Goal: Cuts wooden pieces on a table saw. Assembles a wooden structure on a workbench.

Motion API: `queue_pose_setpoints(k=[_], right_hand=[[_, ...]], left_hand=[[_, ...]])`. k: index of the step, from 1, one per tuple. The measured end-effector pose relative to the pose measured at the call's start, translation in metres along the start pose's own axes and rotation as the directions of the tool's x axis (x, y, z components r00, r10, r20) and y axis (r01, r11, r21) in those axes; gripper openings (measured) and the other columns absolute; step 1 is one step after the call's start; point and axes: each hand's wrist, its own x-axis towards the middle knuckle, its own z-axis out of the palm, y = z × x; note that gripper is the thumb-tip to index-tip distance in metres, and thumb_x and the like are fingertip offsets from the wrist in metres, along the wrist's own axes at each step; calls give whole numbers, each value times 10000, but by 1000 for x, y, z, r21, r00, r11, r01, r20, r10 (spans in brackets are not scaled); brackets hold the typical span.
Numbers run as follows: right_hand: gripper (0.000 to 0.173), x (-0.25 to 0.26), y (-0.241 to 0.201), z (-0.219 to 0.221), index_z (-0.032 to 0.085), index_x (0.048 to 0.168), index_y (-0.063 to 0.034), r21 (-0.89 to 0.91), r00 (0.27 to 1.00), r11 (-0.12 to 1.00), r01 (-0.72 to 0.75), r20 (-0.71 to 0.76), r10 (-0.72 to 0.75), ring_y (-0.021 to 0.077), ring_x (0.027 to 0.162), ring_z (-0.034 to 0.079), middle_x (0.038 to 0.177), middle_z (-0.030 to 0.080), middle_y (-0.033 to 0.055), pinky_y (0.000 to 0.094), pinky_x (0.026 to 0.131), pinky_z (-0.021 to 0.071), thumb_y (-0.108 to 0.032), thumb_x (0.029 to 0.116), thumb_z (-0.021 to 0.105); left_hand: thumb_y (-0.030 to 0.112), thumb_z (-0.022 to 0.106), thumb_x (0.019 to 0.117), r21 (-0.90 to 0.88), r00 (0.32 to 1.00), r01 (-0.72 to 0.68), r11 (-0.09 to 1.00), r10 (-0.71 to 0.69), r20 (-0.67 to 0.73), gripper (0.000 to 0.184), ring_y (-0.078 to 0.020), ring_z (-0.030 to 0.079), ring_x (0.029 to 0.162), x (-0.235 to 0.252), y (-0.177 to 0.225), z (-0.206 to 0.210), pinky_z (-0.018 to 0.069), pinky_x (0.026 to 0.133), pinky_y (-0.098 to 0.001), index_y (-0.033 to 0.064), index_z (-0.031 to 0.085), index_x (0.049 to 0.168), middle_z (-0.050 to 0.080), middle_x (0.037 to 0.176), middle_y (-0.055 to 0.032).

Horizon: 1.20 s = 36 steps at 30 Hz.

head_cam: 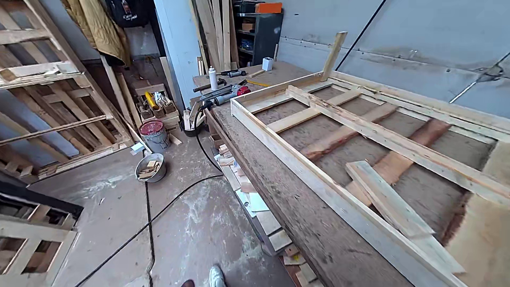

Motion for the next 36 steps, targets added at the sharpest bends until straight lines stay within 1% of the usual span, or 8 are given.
queue_pose_setpoints(k=[4,6,9,13,21,25,31,36], right_hand=[[625,86,-43,-82,499,1448,8,38,956,969,-244,-161,247,295,1209,643,1341,622,203,475,1047,533,-214,919,746],[693,114,-59,-127,483,1462,-21,126,884,949,-288,-347,314,271,1163,666,1335,626,163,485,950,593,-171,860,792],[899,138,-55,-193,429,1497,-39,68,760,984,-164,-628,170,211,1139,674,1332,617,104,447,857,644,-234,745,880],[891,152,-11,-256,454,1463,-65,-147,441,980,-135,-895,-73,128,1171,661,1303,659,17,376,953,621,-366,751,896],[810,204,-8,-391,477,1486,-200,-257,-19,851,-459,-954,-298,79,1025,705,1171,706,-72,349,880,636,-361,793,865],[486,247,-17,-456,680,1170,-184,-197,-138,808,-555,-936,-323,71,980,724,1050,744,-75,336,861,643,-337,762,895],[455,306,-6,-532,692,1138,-142,-97,-162,813,-574,-960,-229,49,983,725,1047,757,-82,294,889,637,-211,740,901],[464,351,19,-580,692,1137,-86,0,-204,806,-592,-967,-150,67,1017,720,1064,758,-36,332,935,626,-180,738,910]], left_hand=[[688,638,867,140,961,169,976,-132,-242,646,-114,713,974,112,-8,-60,586,862,-318,242,654,1334,748,1115,10],[649,533,966,395,967,202,896,-117,-228,715,-147,660,1100,175,-1,-96,557,954,-366,87,543,1409,683,1241,-33],[293,593,1022,672,993,115,732,-111,-49,339,-164,692,871,294,-21,-138,597,794,-361,-8,677,1153,721,994,-69],[297,667,965,865,948,-211,455,-122,295,164,-92,689,853,425,-66,-181,621,716,-320,177,764,1020,702,990,40],[249,617,1007,781,628,-581,228,-486,608,313,-343,605,1209,719,-219,-194,556,912,-585,196,680,1309,638,1264,-125],[364,643,988,659,402,-728,190,-660,635,430,-370,538,1295,800,-286,-173,559,868,-607,262,609,1404,573,1356,-121],[251,661,932,432,103,-858,279,-731,675,183,-410,594,1189,840,-337,-139,538,772,-648,108,739,1014,621,1269,-137],[278,499,1067,579,336,-644,500,-495,801,312,-448,671,1053,895,-316,-184,528,833,-707,40,672,1173,654,1218,-208]])
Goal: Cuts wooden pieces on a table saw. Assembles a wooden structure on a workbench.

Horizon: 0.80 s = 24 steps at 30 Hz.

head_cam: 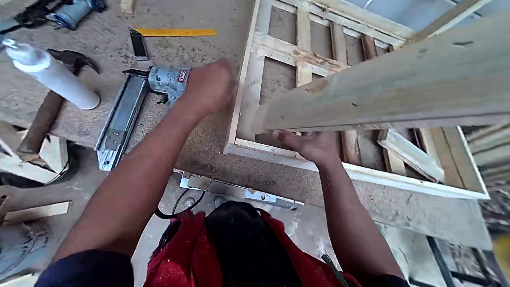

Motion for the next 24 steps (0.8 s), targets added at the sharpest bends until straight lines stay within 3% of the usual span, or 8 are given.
queue_pose_setpoints(k=[2,3,5,7,11,17,21,24], right_hand=[[446,15,-6,22,693,1119,-68,-15,999,1000,-13,29,13,68,977,727,1037,758,-22,320,893,639,-144,734,903],[466,20,-8,31,677,1135,-58,-12,998,1000,-27,58,28,73,985,724,1046,753,-15,321,894,638,-120,730,897],[522,26,-11,44,643,1183,-42,-22,990,998,-63,127,66,87,1016,721,1079,744,-3,331,912,638,-94,726,890],[507,27,-10,51,655,1175,-35,-38,981,996,-76,174,82,107,1002,730,1067,753,12,350,905,643,-88,731,893],[492,28,-5,58,649,1176,-37,-10,969,990,-139,204,138,140,978,739,1057,756,22,368,895,647,-47,738,874],[442,23,19,77,661,1151,-14,21,932,962,-272,254,258,151,924,750,1021,763,46,363,850,657,6,748,842],[392,20,24,75,685,1125,-18,-29,927,965,-262,271,260,135,917,752,1011,764,36,345,842,662,-23,768,848],[389,18,31,73,691,1128,-21,-18,931,972,-236,282,232,133,929,750,1016,764,34,346,856,658,-58,780,860]], left_hand=[[340,466,1082,-194,980,63,979,-97,-175,372,-402,688,996,-27,-32,-21,533,848,-664,41,662,1184,690,1103,-195],[364,468,1078,-264,966,75,962,-135,-219,378,-371,687,904,-42,-49,-23,539,791,-635,43,654,1150,690,998,-181],[387,492,1068,-374,965,76,924,-162,-205,384,-308,650,745,-75,-77,-16,532,681,-576,37,648,1088,654,848,-147],[362,535,1047,-465,978,60,883,-146,-151,344,-249,648,708,-102,-92,3,552,653,-530,51,681,1051,661,823,-107],[287,613,1014,-633,992,108,767,-123,21,237,-209,693,805,-129,-89,45,598,746,-507,87,705,1102,707,915,-74],[286,627,1016,-715,967,212,666,-35,254,320,-187,711,937,-120,-65,76,601,861,-472,97,647,1274,724,1075,-48],[322,692,975,-735,961,224,640,-22,274,459,-165,710,957,-110,-63,88,614,866,-440,109,587,1368,710,1118,-34],[313,784,909,-777,955,230,586,18,297,683,-197,686,1091,-104,-51,93,610,911,-436,108,483,1486,651,1281,-83]])
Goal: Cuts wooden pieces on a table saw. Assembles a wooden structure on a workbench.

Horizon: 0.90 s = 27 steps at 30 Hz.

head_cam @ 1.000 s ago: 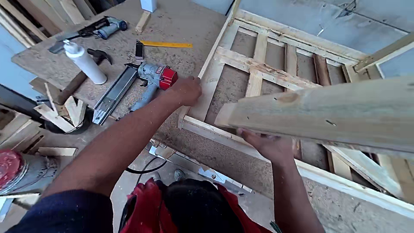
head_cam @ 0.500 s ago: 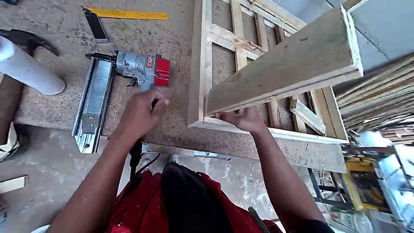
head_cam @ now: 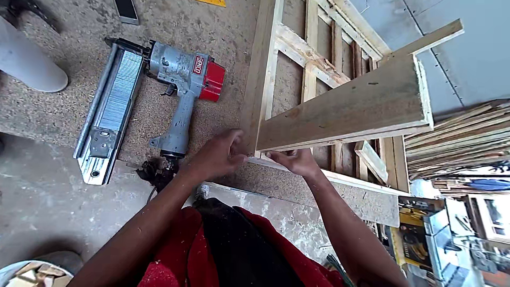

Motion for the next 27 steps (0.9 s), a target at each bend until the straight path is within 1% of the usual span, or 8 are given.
queue_pose_setpoints(k=[5,9,11,14,17,21,23,27], right_hand=[[453,-3,4,-5,673,1182,-19,116,996,993,-36,83,26,145,1016,735,1089,758,41,357,943,628,-59,777,870],[458,-3,2,-19,696,1216,-65,-25,972,991,-135,189,137,111,1082,713,1141,754,13,348,998,603,-156,804,874],[408,-3,3,-20,713,1205,-94,-102,952,974,-202,213,220,95,1058,716,1119,760,-3,344,983,604,-196,837,855],[426,-3,-2,-16,703,1238,-116,-151,933,967,-203,272,238,71,1105,688,1153,746,-18,339,1014,578,-270,863,833],[480,-3,-15,-9,709,1243,-154,-270,920,943,-197,282,272,53,1142,668,1173,740,-38,353,1028,564,-380,840,841],[604,-2,-27,11,662,1314,-165,-456,931,877,-152,232,282,123,1255,598,1284,677,15,458,1091,501,-489,830,820],[596,-1,-29,17,662,1304,-165,-477,941,865,-155,194,276,121,1251,600,1274,678,17,450,1089,497,-491,829,819],[595,-3,-29,18,664,1277,-153,-494,939,855,-160,191,286,133,1183,632,1213,696,21,454,1030,522,-518,830,805]], left_hand=[[301,852,838,-18,997,-64,998,63,-37,769,-192,663,1092,3,-1,24,615,872,-400,163,490,1503,546,1388,-93],[222,842,844,-38,998,-38,999,36,-51,761,-185,649,1144,-1,-6,27,606,913,-395,158,484,1512,530,1436,-88],[217,836,854,0,997,-39,999,39,-71,735,-178,659,1122,-6,-6,30,614,899,-398,153,497,1503,556,1401,-74],[238,828,859,92,994,-59,994,67,-92,740,-164,674,1047,-12,-5,36,610,869,-387,149,501,1516,515,1484,-63],[243,811,868,222,995,-69,973,85,-60,755,-201,670,1087,-14,4,38,598,907,-404,92,476,1527,462,1531,-101],[337,748,923,371,995,-86,925,96,-8,696,-238,628,1215,-10,17,34,571,971,-410,35,491,1495,477,1512,-139],[396,703,955,393,995,-90,915,97,3,686,-256,622,1232,-10,19,33,563,985,-424,17,494,1486,483,1506,-158],[396,747,916,403,997,-79,912,75,26,765,-262,611,1241,-10,18,34,558,988,-440,23,455,1517,460,1528,-151]])
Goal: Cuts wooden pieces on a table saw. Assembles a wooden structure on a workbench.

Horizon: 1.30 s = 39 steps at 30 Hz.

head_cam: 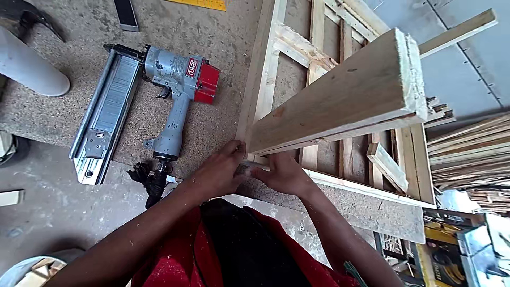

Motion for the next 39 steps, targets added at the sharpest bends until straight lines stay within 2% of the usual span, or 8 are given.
queue_pose_setpoints(k=[7,12,16,20,25,27,30,39], right_hand=[[549,-1,11,-5,665,1286,-166,195,993,981,23,111,-45,83,1132,666,1174,725,-24,391,1006,567,-416,831,845],[472,2,20,-24,690,1241,-85,342,980,940,10,182,-76,74,1114,676,1164,737,-1,312,1013,563,-152,810,870],[499,12,11,-22,696,1240,-156,114,980,993,31,192,-53,49,1092,665,1140,732,-28,344,989,557,-341,811,872],[571,11,18,-14,683,1223,-136,106,983,994,22,180,-41,123,1031,686,1082,733,17,434,933,568,-417,769,886],[561,11,47,-32,461,1463,48,634,950,774,-6,245,-193,137,1192,654,1326,671,122,330,1048,534,-13,940,655],[400,21,67,-32,528,1381,57,697,957,717,-13,215,-193,137,1105,675,1218,707,123,337,998,542,-17,989,554],[240,45,77,-21,680,1181,23,563,966,826,33,194,-171,140,913,723,1017,758,98,361,872,598,-116,985,663],[215,49,70,-16,695,1094,-1,629,966,777,-11,207,-153,125,810,720,900,757,70,340,793,602,-162,955,725]], left_hand=[[381,831,831,-122,993,-9,993,-5,-115,925,-230,524,1350,-9,-8,23,523,1055,-429,73,379,1577,403,1573,-116],[289,837,855,-245,993,-4,970,-26,-116,844,-229,648,1166,-11,-12,19,585,946,-443,94,419,1562,439,1556,-106],[331,832,832,-150,993,-7,989,-10,-114,877,-232,574,1292,-10,-11,23,542,1023,-441,64,419,1557,427,1561,-112],[374,847,830,-156,996,-56,986,45,-79,845,-233,662,1123,-6,-15,11,591,920,-447,42,480,1515,478,1518,-137],[264,847,833,-335,998,8,942,-30,-60,799,-179,656,1175,-7,-20,11,633,886,-404,161,472,1531,500,1503,-56],[238,851,823,-355,994,44,934,-78,-82,814,-186,647,1192,-11,-15,17,629,901,-408,174,465,1537,510,1495,-56],[213,867,814,-357,990,62,932,-103,-99,795,-187,640,1210,-15,-12,24,623,919,-399,182,491,1514,490,1525,-44],[248,870,809,-319,996,12,948,-37,-75,781,-183,640,1197,-14,-15,21,613,954,-383,76,524,1487,480,1503,-103]])
